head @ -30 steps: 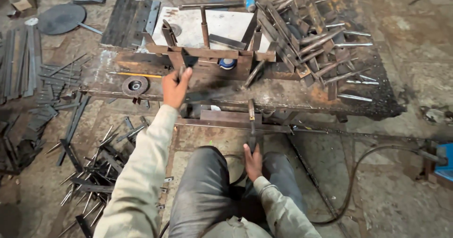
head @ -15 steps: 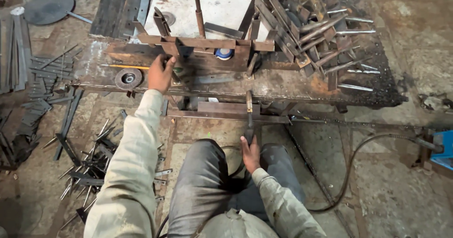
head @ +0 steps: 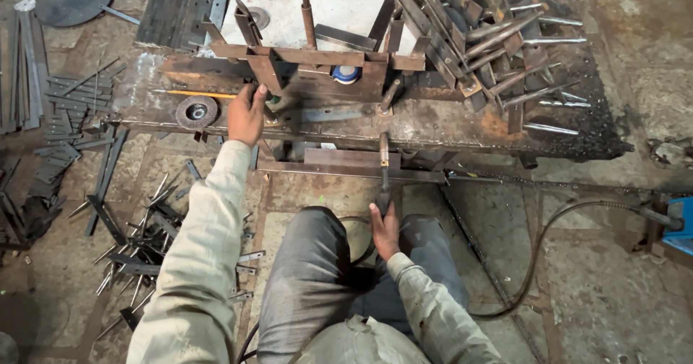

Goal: Welding small metal components onto a larger metal frame on a workshop table.

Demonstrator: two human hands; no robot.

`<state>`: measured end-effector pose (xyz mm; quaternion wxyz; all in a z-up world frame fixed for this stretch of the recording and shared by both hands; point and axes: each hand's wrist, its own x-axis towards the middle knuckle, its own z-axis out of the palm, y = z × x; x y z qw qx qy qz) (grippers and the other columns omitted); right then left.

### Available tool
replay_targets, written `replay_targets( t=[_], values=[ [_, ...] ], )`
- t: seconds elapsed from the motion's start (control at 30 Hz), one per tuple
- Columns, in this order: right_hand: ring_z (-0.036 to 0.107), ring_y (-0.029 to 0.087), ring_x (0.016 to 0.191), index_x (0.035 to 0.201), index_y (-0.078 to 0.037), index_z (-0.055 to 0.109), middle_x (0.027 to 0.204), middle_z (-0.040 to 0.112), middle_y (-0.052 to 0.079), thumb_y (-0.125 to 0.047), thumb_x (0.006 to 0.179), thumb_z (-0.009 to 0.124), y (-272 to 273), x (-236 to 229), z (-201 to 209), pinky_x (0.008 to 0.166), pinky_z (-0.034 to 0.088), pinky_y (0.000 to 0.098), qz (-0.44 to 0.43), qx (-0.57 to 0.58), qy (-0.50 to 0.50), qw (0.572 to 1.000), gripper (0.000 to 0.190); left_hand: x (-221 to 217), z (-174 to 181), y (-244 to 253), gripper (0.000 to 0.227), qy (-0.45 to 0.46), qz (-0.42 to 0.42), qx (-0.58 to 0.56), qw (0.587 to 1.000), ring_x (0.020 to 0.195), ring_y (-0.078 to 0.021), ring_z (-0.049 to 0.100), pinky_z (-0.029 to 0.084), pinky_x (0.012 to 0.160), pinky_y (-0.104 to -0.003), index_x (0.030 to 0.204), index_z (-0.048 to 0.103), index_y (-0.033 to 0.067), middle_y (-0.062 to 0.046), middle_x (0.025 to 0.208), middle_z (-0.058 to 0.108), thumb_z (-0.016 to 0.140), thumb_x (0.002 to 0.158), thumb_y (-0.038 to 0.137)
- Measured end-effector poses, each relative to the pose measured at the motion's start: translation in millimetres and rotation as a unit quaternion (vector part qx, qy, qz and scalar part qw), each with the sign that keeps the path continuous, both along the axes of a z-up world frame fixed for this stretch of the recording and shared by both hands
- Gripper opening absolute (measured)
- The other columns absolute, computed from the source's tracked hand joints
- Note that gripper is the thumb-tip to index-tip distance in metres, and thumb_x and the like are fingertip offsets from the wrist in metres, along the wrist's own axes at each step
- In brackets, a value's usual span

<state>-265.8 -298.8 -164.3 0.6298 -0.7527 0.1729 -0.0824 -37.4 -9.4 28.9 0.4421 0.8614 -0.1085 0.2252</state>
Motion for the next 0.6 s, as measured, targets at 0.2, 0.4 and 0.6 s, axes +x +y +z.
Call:
replay_targets(
  t=[0.2,0.4,0.6],
  values=[
    [0.060,0.019,0.057,0.124,-0.003,0.057,0.070,0.062,0.007,-0.044,0.096,0.062,1,-1,5,0.054,0.048,0.0382,-0.001,0.021,0.017,1.000,0.050,-16,-16,-6,0.046,0.013,0.061,0.003,0.998,0.076,-0.0476,0.052,0.046,0.071,-0.047,0.101,0.057,-0.0042,-0.028,0.082,0.060,0.056,0.111,0.041],
    [0.063,0.017,0.062,0.127,-0.002,0.056,0.078,0.066,0.005,-0.043,0.097,0.063,-1,0,-6,0.057,0.051,0.0343,-0.004,0.022,-0.005,1.000,0.051,-14,-12,-6,0.045,0.003,0.042,-0.003,0.999,0.081,-0.0479,0.059,0.047,0.073,-0.047,0.105,0.059,-0.0030,-0.027,0.087,0.064,0.053,0.111,0.041],
    [0.062,0.016,0.059,0.126,-0.003,0.052,0.081,0.067,0.002,-0.041,0.095,0.064,3,0,7,0.056,0.053,0.0333,-0.003,0.061,0.000,0.998,0.050,23,-17,6,0.046,-0.015,-0.013,-0.004,1.000,0.086,-0.0451,0.064,0.049,0.075,-0.047,0.106,0.062,-0.0031,-0.025,0.093,0.068,0.054,0.111,0.042]
  ],
)
